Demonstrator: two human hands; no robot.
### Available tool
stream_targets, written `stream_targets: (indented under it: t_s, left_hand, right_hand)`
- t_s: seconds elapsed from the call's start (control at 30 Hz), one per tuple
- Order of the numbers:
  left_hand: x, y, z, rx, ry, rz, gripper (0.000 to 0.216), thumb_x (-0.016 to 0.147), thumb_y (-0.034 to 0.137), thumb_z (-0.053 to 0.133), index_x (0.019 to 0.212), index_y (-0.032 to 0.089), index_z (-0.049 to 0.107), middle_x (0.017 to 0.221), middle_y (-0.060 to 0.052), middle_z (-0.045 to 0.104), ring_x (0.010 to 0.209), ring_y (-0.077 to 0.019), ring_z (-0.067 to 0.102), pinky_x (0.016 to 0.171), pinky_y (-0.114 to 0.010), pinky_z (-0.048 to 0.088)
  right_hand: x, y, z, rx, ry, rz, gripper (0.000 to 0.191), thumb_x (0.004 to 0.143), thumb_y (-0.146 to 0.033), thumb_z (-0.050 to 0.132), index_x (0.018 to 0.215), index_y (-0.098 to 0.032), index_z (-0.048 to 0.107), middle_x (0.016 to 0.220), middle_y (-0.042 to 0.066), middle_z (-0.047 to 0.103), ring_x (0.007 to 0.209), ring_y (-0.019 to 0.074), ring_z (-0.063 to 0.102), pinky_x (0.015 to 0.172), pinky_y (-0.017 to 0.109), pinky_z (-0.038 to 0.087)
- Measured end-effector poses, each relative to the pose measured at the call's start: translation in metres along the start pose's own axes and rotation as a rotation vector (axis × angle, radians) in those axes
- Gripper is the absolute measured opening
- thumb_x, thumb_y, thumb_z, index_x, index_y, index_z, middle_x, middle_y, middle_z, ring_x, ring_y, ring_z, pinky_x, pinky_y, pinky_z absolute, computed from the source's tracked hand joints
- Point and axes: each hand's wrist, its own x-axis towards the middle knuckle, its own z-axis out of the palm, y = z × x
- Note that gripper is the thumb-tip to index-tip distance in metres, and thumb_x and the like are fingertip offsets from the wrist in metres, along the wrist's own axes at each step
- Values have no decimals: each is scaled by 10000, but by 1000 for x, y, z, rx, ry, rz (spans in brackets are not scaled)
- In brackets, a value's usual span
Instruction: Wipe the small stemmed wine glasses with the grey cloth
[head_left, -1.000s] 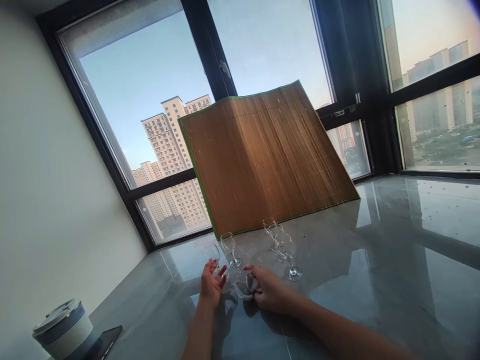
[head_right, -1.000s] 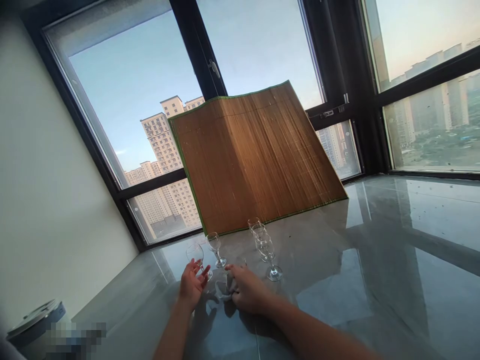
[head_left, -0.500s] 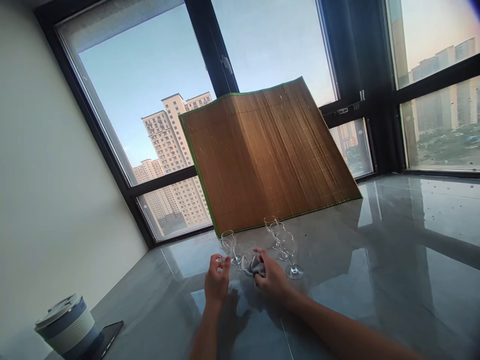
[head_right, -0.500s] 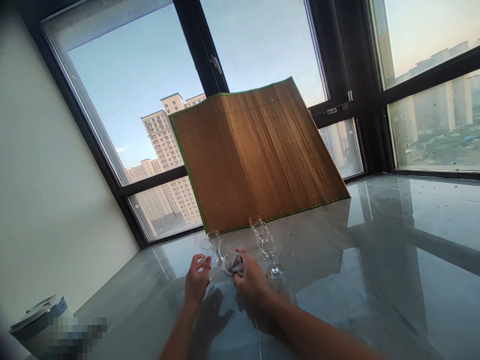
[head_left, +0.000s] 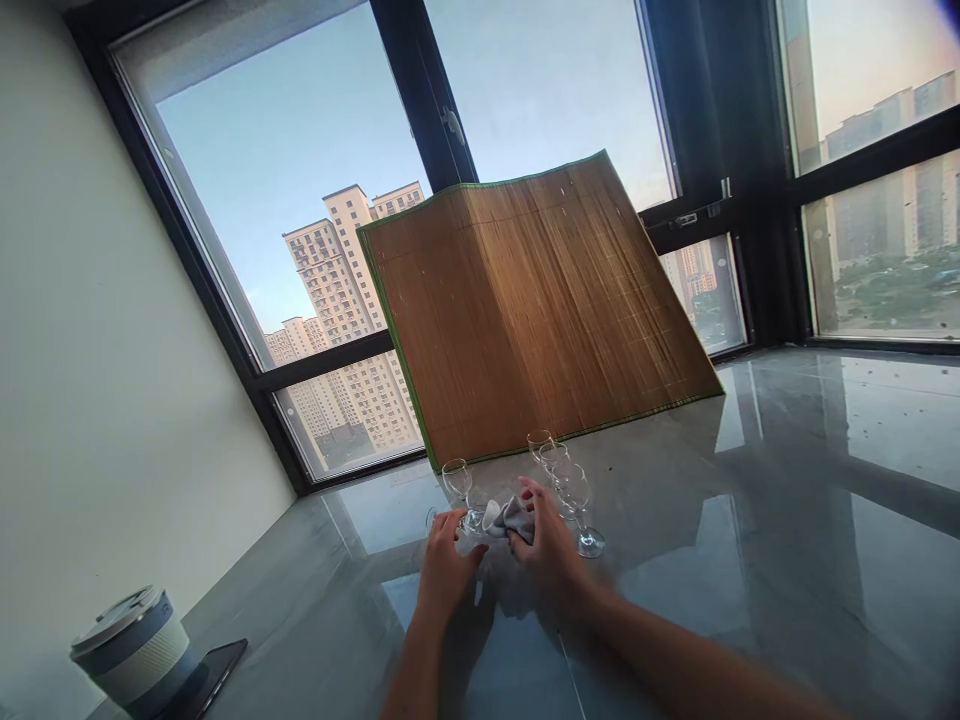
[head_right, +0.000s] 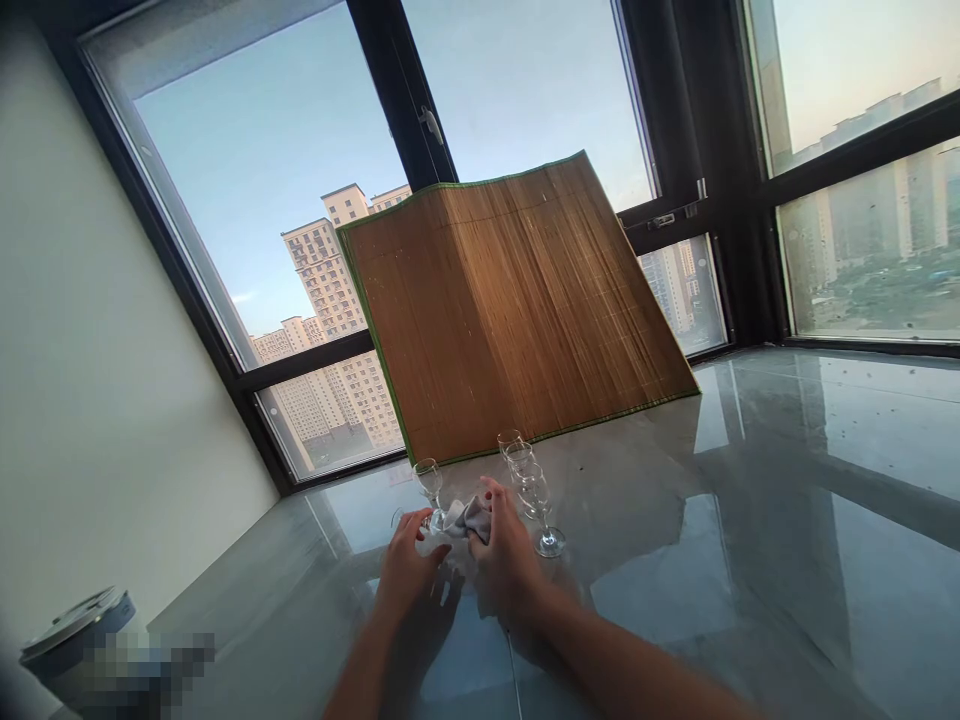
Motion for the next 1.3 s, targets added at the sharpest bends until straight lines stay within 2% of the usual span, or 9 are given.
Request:
stream_targets:
  t_s: [0.17,0.27,0.37,0.47,0.63,0.77,0.93,1.1,1.3]
  left_hand:
    - [1,-5,2,-36,44,67,486,611,171,752,1084,245,674,1136,-98,610,1128,-321,529,1047,-458,368]
    - [-2,-3,3,10,82,51,535,577,117,727,1089,250,649,1132,-91,573,1172,-337,489,1112,-511,275]
    - [-7,1,4,54,34,38,590,560,104,723,1122,261,636,1135,-90,535,1173,-337,466,1107,-528,255]
    - [-11,5,5,39,-48,35,610,556,183,791,1140,268,634,1135,-87,510,1176,-339,444,1106,-534,247]
    - [-11,11,6,81,8,-6,630,536,300,851,1123,263,627,1157,-85,481,1203,-339,419,1131,-539,209]
    - [-10,15,7,211,-8,-14,606,631,316,774,1207,272,590,1194,-83,465,1237,-319,417,1122,-504,250]
    - [-8,15,10,306,-21,-18,633,637,293,743,1245,243,576,1202,-86,481,1213,-298,441,1081,-453,312]
    - [-7,14,9,291,-158,1,605,621,349,771,1199,260,621,1142,-62,533,1110,-279,491,1003,-418,365]
    - [-6,14,10,245,-83,28,690,553,381,847,1191,242,626,1137,-66,521,1116,-295,468,1026,-446,347]
  right_hand:
    - [-2,1,0,-69,-82,-30,645,736,-114,556,1357,-241,435,1179,75,621,1081,235,621,949,392,503]
    - [-2,0,-3,-140,-120,-27,610,732,-80,537,1319,-239,483,1221,77,622,1107,239,618,941,381,502]
    - [0,-1,-6,-186,-162,-28,588,721,-60,532,1277,-251,525,1249,78,623,1144,255,608,940,382,494]
    - [0,-5,-6,-128,-187,-2,584,721,-83,550,1282,-239,508,1153,71,647,1078,248,628,927,384,491]
    - [0,-12,-2,56,-133,114,626,707,-185,601,1310,-182,436,1069,66,603,860,199,629,841,361,508]
    - [-4,-11,2,119,-70,42,648,667,-134,541,1306,-188,444,1070,63,551,928,204,591,858,356,496]
    - [-5,-6,4,168,-131,6,698,657,-61,497,1328,-230,414,1040,36,572,880,173,596,833,325,489]
    - [-4,-7,-1,2,-184,22,597,720,-100,545,1294,-247,467,1003,35,652,887,202,624,828,342,468]
    - [-2,-10,-4,-181,-179,51,689,697,-92,538,1363,-232,426,961,28,698,827,209,632,726,298,424]
